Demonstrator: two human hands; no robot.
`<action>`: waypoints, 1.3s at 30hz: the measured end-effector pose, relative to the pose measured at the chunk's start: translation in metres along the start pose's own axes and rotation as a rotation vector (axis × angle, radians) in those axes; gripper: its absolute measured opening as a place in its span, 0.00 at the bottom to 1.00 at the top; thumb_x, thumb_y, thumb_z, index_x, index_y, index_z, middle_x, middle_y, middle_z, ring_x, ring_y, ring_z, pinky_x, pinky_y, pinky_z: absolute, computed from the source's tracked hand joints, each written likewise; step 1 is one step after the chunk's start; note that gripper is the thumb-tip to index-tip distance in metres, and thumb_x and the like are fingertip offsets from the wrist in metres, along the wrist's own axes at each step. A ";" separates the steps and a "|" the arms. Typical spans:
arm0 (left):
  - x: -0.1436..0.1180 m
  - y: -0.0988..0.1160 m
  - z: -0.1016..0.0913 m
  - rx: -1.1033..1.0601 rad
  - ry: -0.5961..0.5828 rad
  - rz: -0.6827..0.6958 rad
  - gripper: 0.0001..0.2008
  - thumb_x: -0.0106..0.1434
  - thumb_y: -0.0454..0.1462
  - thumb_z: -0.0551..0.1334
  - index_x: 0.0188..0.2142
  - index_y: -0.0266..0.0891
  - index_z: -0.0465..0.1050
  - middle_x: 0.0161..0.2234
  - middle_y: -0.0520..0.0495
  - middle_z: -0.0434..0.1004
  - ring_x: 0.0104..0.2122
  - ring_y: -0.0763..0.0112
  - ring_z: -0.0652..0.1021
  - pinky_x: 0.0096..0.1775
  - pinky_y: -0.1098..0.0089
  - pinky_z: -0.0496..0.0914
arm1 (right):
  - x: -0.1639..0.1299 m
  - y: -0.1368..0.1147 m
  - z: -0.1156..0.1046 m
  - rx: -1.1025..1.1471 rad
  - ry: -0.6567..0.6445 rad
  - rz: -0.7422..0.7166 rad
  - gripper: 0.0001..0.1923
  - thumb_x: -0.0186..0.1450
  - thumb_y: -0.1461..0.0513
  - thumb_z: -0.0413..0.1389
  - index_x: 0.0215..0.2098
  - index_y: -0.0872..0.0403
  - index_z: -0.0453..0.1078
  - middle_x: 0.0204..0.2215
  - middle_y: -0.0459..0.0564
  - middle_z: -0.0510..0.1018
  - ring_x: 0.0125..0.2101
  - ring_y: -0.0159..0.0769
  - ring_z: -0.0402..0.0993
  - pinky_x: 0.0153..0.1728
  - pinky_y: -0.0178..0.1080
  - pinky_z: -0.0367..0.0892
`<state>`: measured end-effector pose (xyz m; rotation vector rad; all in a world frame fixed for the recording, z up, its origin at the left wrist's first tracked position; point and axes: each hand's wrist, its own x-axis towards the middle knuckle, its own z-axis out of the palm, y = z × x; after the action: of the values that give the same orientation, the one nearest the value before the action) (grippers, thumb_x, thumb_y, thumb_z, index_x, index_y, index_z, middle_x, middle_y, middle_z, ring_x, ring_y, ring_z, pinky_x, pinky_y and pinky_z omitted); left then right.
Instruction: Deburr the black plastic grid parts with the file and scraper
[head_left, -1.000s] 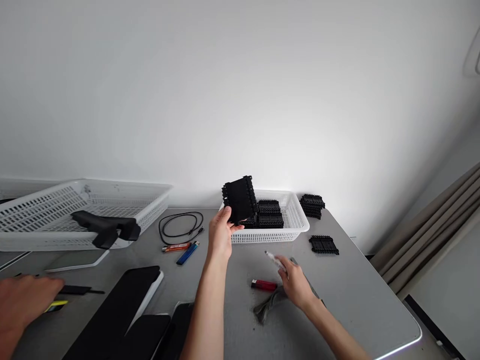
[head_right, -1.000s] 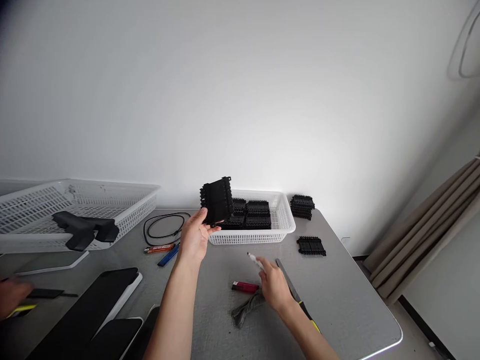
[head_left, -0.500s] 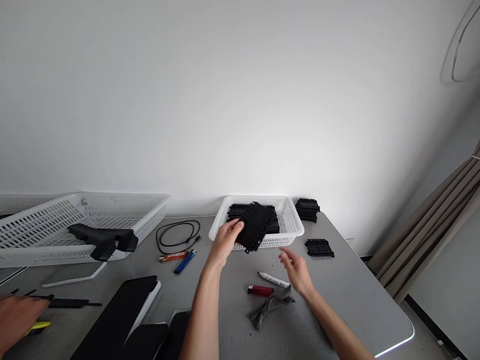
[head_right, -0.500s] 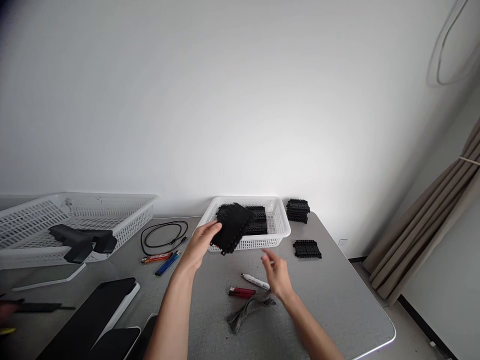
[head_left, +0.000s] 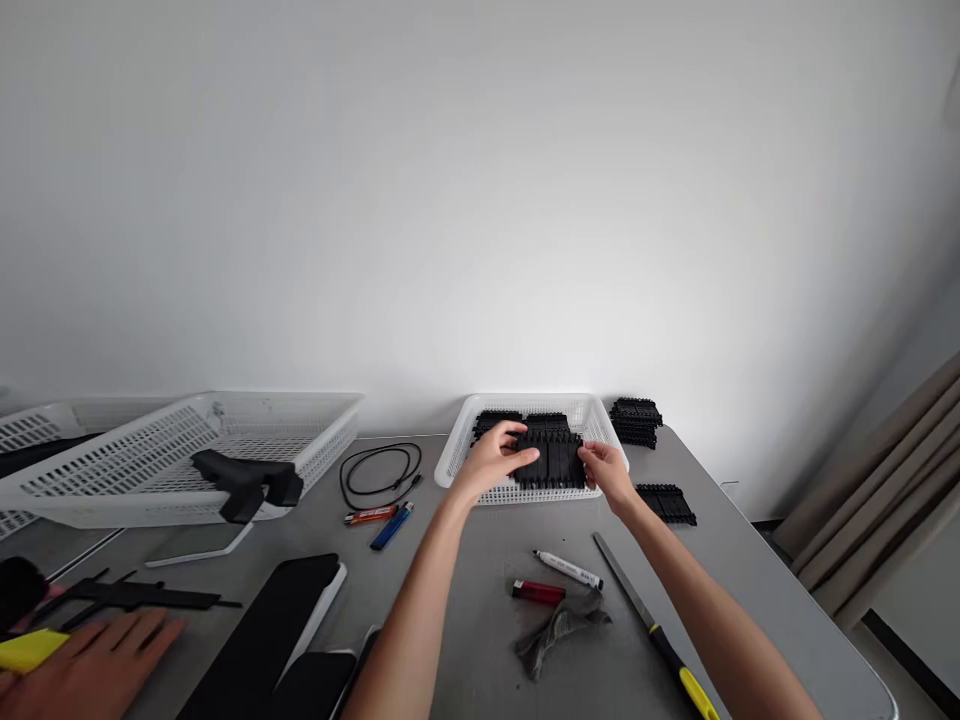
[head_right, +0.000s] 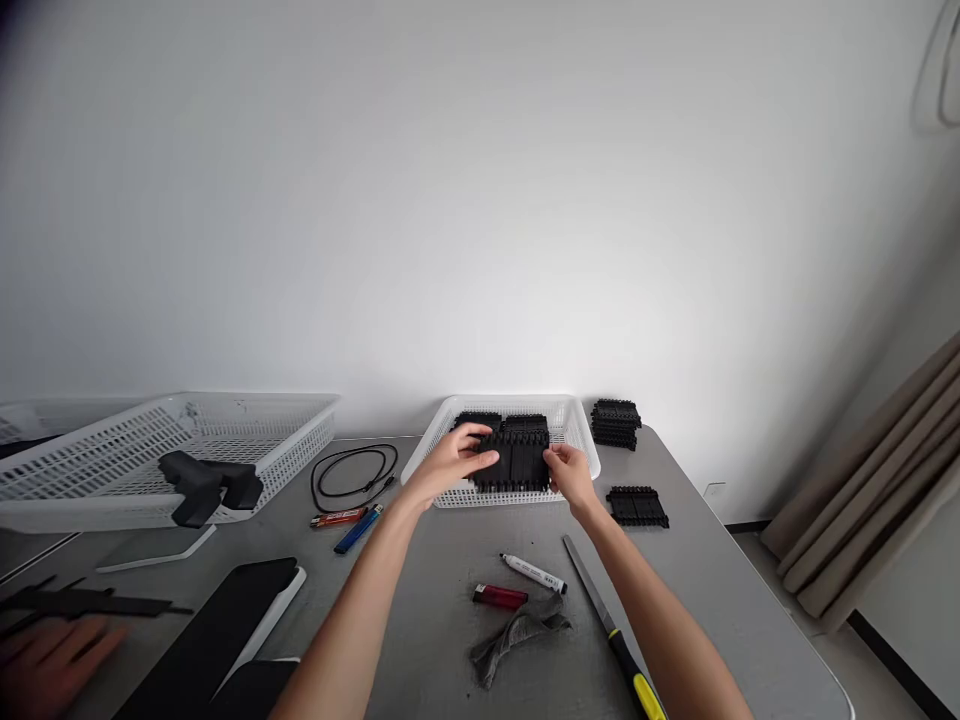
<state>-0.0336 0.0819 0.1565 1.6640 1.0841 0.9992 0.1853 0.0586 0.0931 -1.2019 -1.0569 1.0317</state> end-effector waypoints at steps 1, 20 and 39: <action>0.013 -0.003 -0.005 -0.001 0.055 -0.015 0.28 0.48 0.47 0.71 0.47 0.38 0.74 0.38 0.40 0.81 0.33 0.61 0.80 0.31 0.68 0.72 | 0.013 -0.001 0.008 0.003 0.012 -0.009 0.19 0.54 0.48 0.60 0.31 0.54 0.65 0.14 0.35 0.57 0.15 0.24 0.51 0.15 0.30 0.52; 0.177 -0.130 -0.063 0.868 0.295 -0.199 0.09 0.62 0.35 0.62 0.41 0.43 0.79 0.39 0.45 0.83 0.40 0.61 0.79 0.42 0.65 0.68 | 0.198 0.046 0.117 -0.635 0.024 0.185 0.09 0.64 0.65 0.59 0.43 0.59 0.71 0.36 0.60 0.78 0.34 0.40 0.77 0.31 0.36 0.69; 0.098 -0.098 -0.035 0.641 0.703 0.148 0.15 0.61 0.28 0.52 0.37 0.39 0.77 0.40 0.43 0.82 0.44 0.61 0.78 0.47 0.64 0.69 | 0.061 -0.003 0.054 -0.736 -0.050 -0.244 0.19 0.69 0.62 0.49 0.54 0.55 0.73 0.38 0.52 0.81 0.31 0.35 0.76 0.36 0.36 0.68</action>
<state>-0.0598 0.2054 0.0886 1.9554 1.9163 1.5006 0.1452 0.1283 0.1042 -1.5722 -1.6544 0.4811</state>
